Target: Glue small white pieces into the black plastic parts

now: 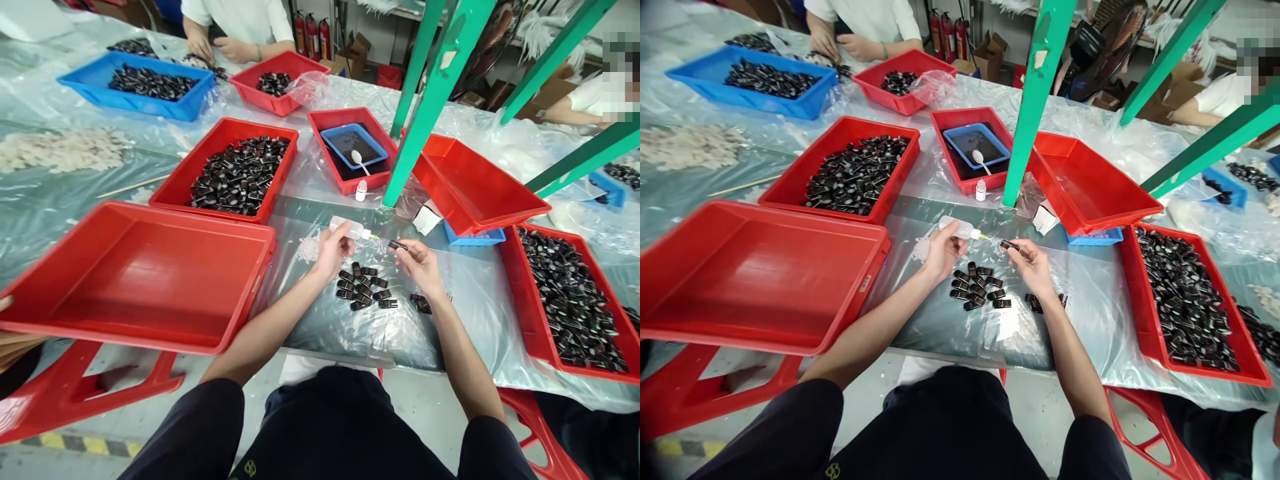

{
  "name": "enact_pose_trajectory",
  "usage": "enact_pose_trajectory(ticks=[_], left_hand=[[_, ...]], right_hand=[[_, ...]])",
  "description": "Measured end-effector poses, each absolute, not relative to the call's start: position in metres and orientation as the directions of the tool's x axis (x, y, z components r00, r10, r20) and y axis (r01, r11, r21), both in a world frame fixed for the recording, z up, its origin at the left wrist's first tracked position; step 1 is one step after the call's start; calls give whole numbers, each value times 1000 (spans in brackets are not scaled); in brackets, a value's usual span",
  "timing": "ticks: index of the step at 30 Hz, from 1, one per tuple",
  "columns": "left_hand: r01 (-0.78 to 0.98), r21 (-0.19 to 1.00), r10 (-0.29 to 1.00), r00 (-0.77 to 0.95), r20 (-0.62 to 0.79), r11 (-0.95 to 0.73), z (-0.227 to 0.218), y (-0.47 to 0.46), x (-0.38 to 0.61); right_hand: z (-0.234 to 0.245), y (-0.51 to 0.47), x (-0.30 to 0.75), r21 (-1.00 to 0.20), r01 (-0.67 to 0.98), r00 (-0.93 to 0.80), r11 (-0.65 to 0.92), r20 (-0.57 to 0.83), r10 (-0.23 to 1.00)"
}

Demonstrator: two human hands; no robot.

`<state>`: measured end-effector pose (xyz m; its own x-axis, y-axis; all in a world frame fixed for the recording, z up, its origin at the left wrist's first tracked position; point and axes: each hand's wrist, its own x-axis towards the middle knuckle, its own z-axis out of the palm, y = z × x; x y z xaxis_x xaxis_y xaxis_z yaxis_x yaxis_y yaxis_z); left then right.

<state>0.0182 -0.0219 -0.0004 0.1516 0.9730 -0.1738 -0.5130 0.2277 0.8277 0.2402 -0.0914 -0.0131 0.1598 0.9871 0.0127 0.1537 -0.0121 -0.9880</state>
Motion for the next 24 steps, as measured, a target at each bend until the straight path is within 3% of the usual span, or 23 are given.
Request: enact_pose_trajectory(ticks=[5, 14, 24], left_hand=[[-514, 831, 976, 152, -156, 213, 0, -22, 17], [-453, 875, 981, 164, -108, 172, 0, -25, 18], [-446, 885, 986, 149, -73, 133, -2, -25, 18]], right_hand=[[-14, -93, 238, -972, 232, 165, 35, 75, 983], [-11, -93, 231, -991, 126, 171, 32, 53, 984], [-7, -97, 230, -981, 185, 117, 61, 83, 990]])
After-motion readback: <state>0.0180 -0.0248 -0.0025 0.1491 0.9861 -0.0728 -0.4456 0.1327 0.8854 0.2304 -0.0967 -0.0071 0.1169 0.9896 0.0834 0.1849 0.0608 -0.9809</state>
